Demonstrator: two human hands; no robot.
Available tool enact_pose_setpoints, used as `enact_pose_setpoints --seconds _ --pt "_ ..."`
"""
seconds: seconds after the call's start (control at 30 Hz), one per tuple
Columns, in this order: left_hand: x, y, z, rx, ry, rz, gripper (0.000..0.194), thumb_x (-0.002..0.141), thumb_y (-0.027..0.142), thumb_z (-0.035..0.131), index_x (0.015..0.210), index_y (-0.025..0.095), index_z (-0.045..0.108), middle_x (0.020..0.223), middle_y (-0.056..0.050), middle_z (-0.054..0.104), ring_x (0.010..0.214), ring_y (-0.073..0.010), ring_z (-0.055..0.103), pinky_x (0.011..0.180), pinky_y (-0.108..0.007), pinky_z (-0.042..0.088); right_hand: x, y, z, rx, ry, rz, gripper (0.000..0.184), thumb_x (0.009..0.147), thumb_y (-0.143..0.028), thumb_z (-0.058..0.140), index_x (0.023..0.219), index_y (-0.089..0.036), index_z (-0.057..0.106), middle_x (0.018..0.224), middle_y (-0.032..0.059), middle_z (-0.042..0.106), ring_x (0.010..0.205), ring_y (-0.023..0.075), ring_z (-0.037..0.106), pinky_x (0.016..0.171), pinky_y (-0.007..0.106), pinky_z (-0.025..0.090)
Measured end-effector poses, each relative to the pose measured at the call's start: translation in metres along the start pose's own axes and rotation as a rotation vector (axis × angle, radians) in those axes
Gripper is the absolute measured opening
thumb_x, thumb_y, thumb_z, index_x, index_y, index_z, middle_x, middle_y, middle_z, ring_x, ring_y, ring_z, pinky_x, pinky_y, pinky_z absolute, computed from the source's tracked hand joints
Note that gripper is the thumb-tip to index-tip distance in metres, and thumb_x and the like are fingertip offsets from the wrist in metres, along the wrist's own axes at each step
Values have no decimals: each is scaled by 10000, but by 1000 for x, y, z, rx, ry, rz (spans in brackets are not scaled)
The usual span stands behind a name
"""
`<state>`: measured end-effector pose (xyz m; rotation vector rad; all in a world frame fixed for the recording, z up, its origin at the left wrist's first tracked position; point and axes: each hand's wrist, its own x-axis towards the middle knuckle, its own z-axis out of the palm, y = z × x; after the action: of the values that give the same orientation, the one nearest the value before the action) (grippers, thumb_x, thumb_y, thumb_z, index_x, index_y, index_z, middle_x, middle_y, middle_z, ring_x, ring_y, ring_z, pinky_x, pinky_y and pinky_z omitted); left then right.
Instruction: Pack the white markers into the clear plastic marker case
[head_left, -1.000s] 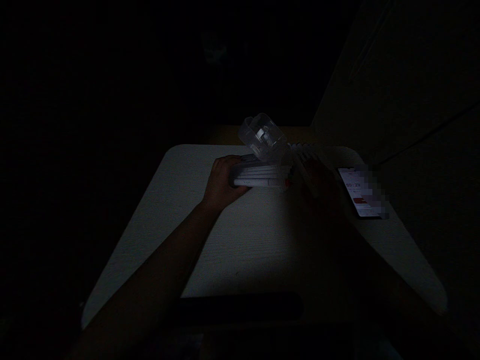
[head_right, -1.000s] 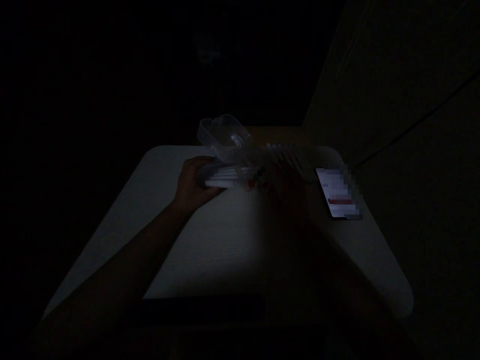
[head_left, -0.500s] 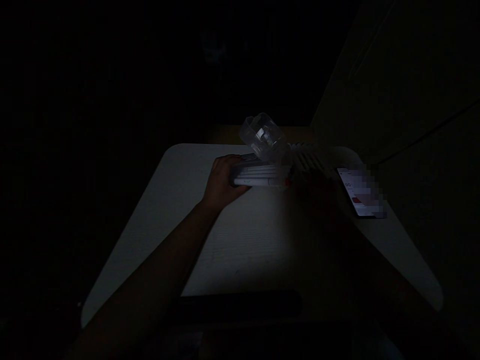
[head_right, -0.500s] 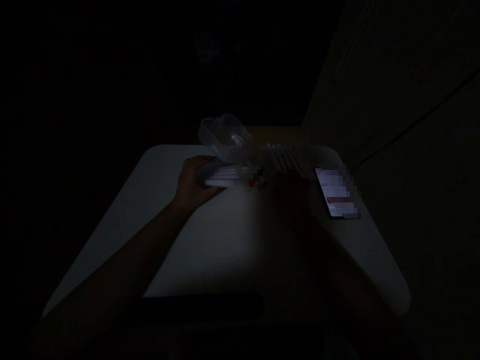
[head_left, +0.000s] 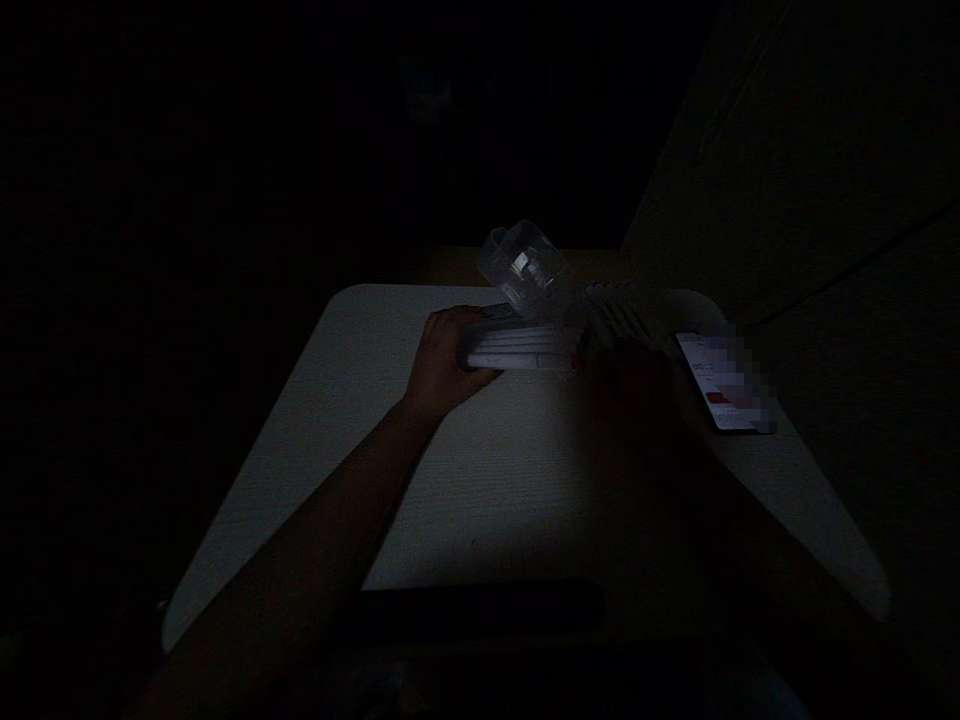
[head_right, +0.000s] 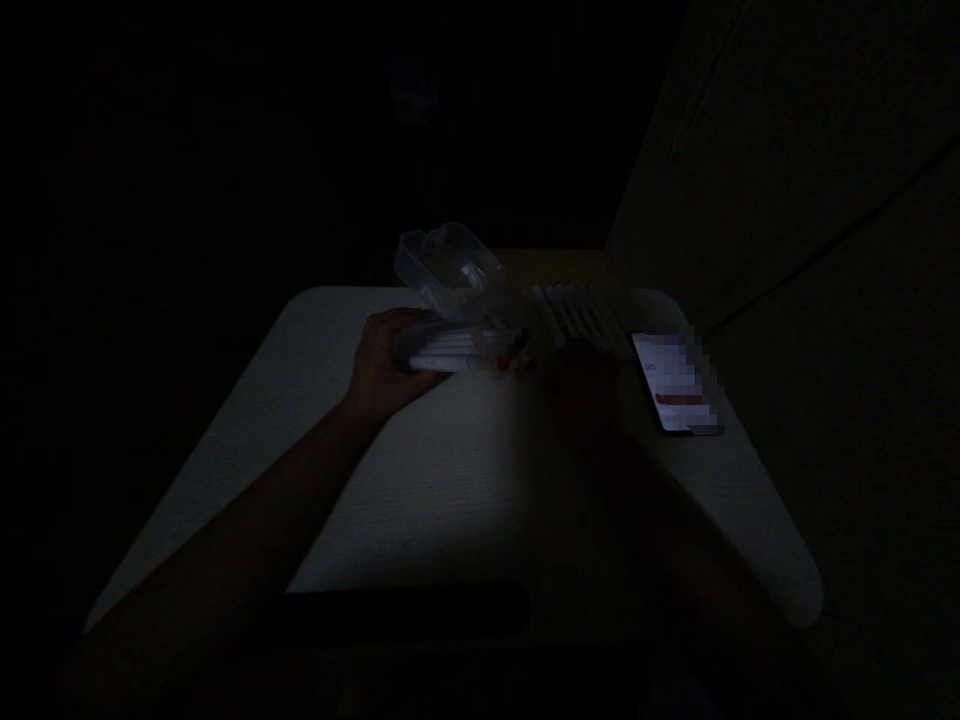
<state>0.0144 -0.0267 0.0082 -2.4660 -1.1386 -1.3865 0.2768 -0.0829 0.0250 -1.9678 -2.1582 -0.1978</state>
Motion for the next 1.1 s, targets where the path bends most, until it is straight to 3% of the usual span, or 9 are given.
enact_pose_setpoints --seconds 0.17,0.3,0.4,0.6,0.73,0.9,1.1 --pt "-1 -1 1 -26 30 20 625 625 393 748 1151 218 459 1152 -83 582 1061 -262 548 895 -412 441 0 -2 -1 -22 -9 5 466 914 -350 278 1193 -126 577 1251 167 545 1143 295 486 938 449 342" --pt "-1 -1 0 -27 23 17 639 606 381 759 1148 225 458 1148 -81 586 1057 -265 551 894 -419 447 2 -1 -5 -107 -64 77 432 895 -314 305 1065 -92 635 1112 186 610 1057 321 526 878 451 353" --pt "0 -1 0 -19 22 4 638 604 376 762 1144 228 456 1146 -79 588 1054 -263 553 898 -424 445 3 0 -9 -173 -94 115 372 872 -287 338 1003 -134 651 1026 163 638 1003 339 537 818 460 356" --pt "1 -1 0 -19 11 6 621 618 390 752 1140 226 458 1143 -79 590 1054 -265 554 896 -434 444 1 -4 -15 -184 -123 148 414 878 -335 328 1162 -151 567 1119 158 617 1017 333 535 810 452 350" --pt "0 -2 0 -30 17 19 625 616 381 760 1140 222 458 1143 -79 590 1053 -262 553 895 -433 447 1 -5 -18 -168 -151 162 410 877 -328 332 1135 -146 593 1080 156 640 993 316 560 825 448 361" --pt "0 -2 0 -10 17 18 615 628 386 753 1140 208 463 1145 -84 589 1050 -265 552 883 -435 455 1 3 -23 45 -49 192 406 861 -299 368 1140 -130 609 1124 149 631 928 257 607 765 366 437" --pt "0 2 -1 -18 2 -16 620 618 403 751 1135 223 461 1146 -79 586 1058 -266 551 896 -434 445 1 21 -24 110 111 187 339 843 -296 432 1070 -162 645 1055 122 645 961 240 602 798 358 464"
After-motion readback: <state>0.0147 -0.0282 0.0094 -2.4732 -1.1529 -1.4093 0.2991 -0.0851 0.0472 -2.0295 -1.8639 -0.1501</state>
